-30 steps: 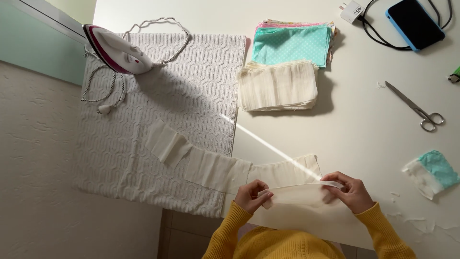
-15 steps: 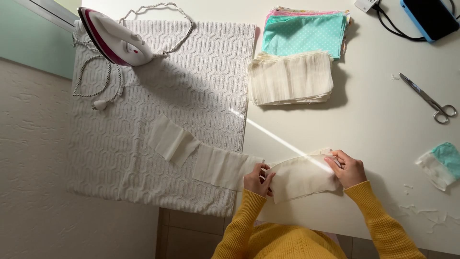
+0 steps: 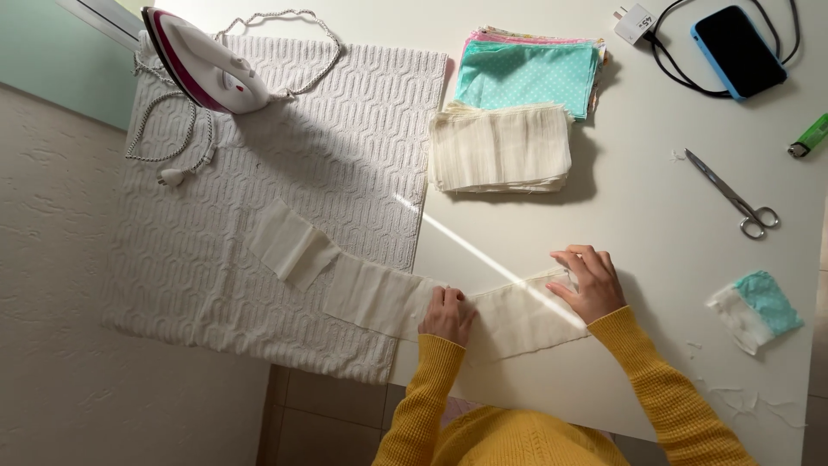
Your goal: The recorder is cutting fabric strips into smaller rectangular pieces using scissors on a workshop table.
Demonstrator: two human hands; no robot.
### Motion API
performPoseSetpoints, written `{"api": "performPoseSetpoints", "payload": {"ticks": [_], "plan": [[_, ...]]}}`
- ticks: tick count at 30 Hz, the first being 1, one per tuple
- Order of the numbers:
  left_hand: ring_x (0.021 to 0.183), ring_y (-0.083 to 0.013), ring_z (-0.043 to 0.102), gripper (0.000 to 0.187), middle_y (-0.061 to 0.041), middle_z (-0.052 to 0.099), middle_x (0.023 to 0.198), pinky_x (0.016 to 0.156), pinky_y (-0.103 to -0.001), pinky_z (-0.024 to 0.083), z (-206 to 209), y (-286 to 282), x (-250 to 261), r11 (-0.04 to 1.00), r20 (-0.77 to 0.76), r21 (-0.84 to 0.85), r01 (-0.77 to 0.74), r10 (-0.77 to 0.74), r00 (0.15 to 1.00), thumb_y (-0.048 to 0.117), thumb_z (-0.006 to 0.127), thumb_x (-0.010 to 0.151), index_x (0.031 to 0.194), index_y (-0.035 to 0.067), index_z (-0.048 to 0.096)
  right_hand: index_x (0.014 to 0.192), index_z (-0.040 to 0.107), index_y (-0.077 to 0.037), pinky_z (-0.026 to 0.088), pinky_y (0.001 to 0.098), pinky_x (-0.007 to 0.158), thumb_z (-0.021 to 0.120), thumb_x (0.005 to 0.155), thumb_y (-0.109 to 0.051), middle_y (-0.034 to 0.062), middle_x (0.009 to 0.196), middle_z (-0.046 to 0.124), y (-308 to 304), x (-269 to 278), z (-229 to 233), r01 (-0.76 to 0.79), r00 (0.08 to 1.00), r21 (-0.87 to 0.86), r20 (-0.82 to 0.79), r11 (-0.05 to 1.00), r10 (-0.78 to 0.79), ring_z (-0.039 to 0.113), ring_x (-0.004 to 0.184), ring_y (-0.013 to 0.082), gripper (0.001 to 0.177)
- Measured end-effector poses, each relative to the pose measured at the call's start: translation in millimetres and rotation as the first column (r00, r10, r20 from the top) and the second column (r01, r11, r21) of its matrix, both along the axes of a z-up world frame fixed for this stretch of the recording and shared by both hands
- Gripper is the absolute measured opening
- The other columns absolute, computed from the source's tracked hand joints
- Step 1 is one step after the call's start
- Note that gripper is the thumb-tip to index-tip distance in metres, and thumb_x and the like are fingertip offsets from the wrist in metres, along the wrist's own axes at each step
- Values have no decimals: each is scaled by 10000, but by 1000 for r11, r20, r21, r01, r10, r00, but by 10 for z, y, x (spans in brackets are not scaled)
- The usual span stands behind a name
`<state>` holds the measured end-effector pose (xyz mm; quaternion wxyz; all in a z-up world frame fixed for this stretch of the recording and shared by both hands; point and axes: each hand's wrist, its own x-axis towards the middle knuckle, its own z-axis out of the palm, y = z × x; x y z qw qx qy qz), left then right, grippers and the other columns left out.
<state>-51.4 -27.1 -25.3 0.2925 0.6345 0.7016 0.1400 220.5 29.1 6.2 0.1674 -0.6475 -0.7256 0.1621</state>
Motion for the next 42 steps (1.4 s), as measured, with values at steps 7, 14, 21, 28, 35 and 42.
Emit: {"api": "performPoseSetpoints", "payload": {"ticks": [7,14,21,28,35,42], "plan": [[862,-260,625,254,-68,704,957,722,-405,532,-80,97,163,940,48,328,98,-120,992,154,823,760,857,100,594,885,621,-142,545,328,803,826,781,-165,-35,1047,657,39,320,-297,-117,973,-110,-214,987,92,604,942,191,231],[887,-196,767,201,-118,773,932,776,-311,614,221,570,343,982,715,136,-131,-6,699,40,702,948,1017,20,515,1063,540,-86,615,254,739,692,925,-96,45,928,753,-25,659,-440,37,741,-218,-648,975,-173,752,829,109,206],[684,-194,770,302,-123,778,940,543,-281,613,954,1974,159,963,549,254,-87,-69,833,81,627,967,1238,13,513,1189,538,-67,550,288,583,785,886,-137,84,967,747,1234,302,544,149,878,16,-462,989,-125,656,612,140,398],[1198,-340,649,496,-257,620,1354,1036,-419,523,402,2804,-257,786,258,615,-60,-128,958,-61,511,979,1466,-62,415,1304,519,24,539,403,1009,756,851,8,191,1348,603,1767,-498,636,108,978,539,-206,835,6,609,1230,328,512],[1381,-357,552,452,-226,520,1501,1181,-439,472,101,1927,-1535,796,117,599,86,-193,974,-23,387,1060,1512,-17,390,1183,645,-70,518,371,1084,597,1002,-43,83,1293,650,-176,-1728,-497,-482,801,342,-200,807,564,609,1237,222,189],[1351,-361,557,406,-202,575,1434,1114,-454,484,212,892,-2107,837,55,541,-83,64,996,36,452,1042,1445,-7,481,1311,583,-31,463,407,1097,526,972,-44,99,1310,661,-489,-1170,-552,-541,779,286,-185,791,599,620,1251,208,344]]}}
